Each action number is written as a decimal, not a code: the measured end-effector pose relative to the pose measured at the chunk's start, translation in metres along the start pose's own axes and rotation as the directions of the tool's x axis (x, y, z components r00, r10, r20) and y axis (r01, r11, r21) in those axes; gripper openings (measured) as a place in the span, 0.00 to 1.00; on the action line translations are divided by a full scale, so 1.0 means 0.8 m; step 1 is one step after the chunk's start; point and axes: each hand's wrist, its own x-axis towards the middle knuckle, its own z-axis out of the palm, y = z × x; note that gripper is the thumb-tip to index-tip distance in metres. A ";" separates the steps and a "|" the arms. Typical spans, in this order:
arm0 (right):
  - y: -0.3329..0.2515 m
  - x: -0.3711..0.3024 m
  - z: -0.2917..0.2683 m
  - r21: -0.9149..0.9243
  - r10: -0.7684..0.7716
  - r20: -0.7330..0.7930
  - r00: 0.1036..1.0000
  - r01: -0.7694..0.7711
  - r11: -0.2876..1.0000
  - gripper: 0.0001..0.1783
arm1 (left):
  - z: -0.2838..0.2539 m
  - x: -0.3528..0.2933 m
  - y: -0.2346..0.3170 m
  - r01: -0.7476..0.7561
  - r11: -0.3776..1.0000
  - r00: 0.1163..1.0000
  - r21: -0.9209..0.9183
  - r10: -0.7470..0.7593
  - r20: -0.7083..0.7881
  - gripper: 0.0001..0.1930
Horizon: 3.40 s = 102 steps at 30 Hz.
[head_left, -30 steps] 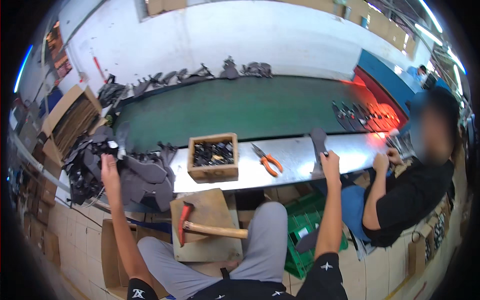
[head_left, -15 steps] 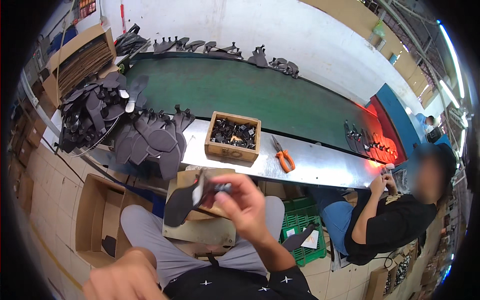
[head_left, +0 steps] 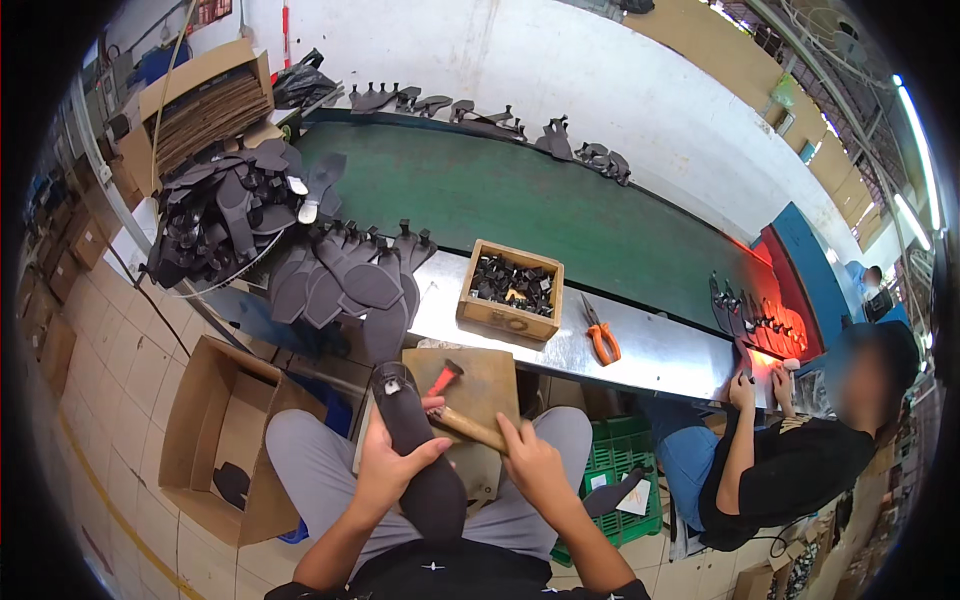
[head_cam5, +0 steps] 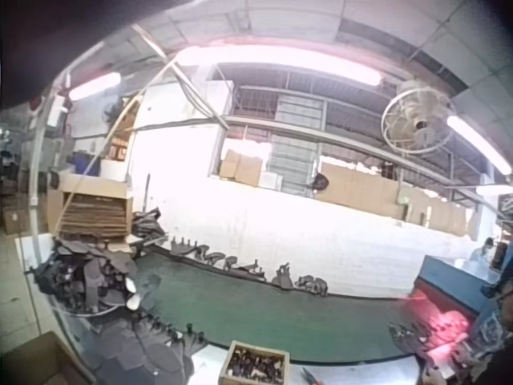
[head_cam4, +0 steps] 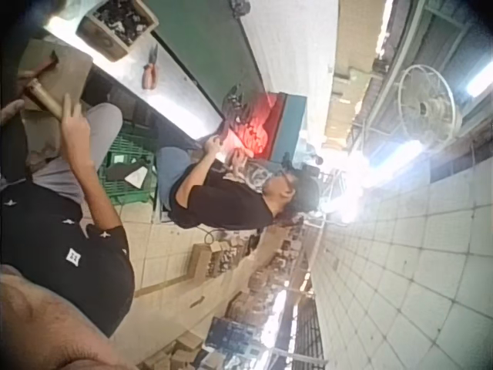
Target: The worker is assembling shoe components using a hammer and pliers while sitting at a conveyor belt in a factory.
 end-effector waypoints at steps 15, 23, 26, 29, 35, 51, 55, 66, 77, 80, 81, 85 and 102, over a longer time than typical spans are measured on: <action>0.048 -0.184 -0.020 0.976 0.669 0.047 0.742 -0.176 0.126 0.08 | 0.077 0.221 -0.038 -0.588 -0.021 0.705 0.809 0.478 0.525 0.25; 0.059 -0.132 -0.042 0.988 0.688 0.140 0.712 -0.149 -0.048 0.10 | 0.138 0.420 -0.091 -0.610 -0.157 0.757 0.777 0.176 0.630 0.12; 0.054 -0.136 -0.035 0.979 0.673 0.196 0.713 -0.180 -0.094 0.11 | 0.144 0.425 -0.093 -0.525 -0.178 0.824 0.832 0.140 0.549 0.08; 0.052 -0.139 -0.026 0.969 0.631 0.246 0.735 -0.195 -0.151 0.12 | 0.141 0.418 -0.085 -0.581 -0.121 0.763 0.805 0.262 0.591 0.08; 0.051 -0.113 -0.043 0.980 0.643 0.041 0.765 -0.157 0.124 0.14 | 0.169 0.240 0.005 -0.165 0.950 0.937 0.266 0.066 0.344 0.13; -0.065 0.020 -0.122 0.925 0.231 -0.360 0.904 0.312 0.217 0.20 | 0.093 -0.010 0.044 -0.111 0.967 0.940 -0.229 0.177 0.291 0.05; -0.079 0.028 -0.117 0.971 0.234 -0.213 0.949 0.178 0.160 0.17 | 0.076 -0.018 0.032 0.028 0.947 0.983 -0.320 0.032 0.181 0.04; -0.055 0.059 -0.063 0.979 0.220 0.082 0.972 -0.038 -0.199 0.07 | 0.012 0.033 -0.016 -0.166 0.985 0.965 -0.033 0.170 0.202 0.08; -0.004 0.148 -0.026 0.929 0.253 0.103 0.962 -0.184 0.320 0.10 | -0.033 0.181 -0.061 -0.234 0.431 0.951 0.872 0.288 0.113 0.21; 0.010 0.162 -0.005 0.844 0.133 -0.014 0.991 -0.060 0.534 0.12 | -0.034 0.165 -0.081 -0.334 0.412 0.890 0.848 0.435 0.140 0.15; 0.012 0.163 0.000 0.793 0.080 -0.040 0.996 -0.017 0.609 0.12 | -0.033 0.160 -0.082 -0.381 0.397 0.864 0.835 0.476 0.168 0.16; 0.009 0.162 -0.014 0.650 -0.021 0.055 0.998 -0.020 0.759 0.14 | -0.038 0.146 -0.085 -0.358 0.423 0.887 0.832 0.433 0.161 0.15; -0.035 0.094 -0.063 0.644 0.124 -0.115 0.986 -0.021 0.765 0.21 | -0.049 0.158 -0.060 -0.335 0.605 0.942 0.722 0.242 0.234 0.15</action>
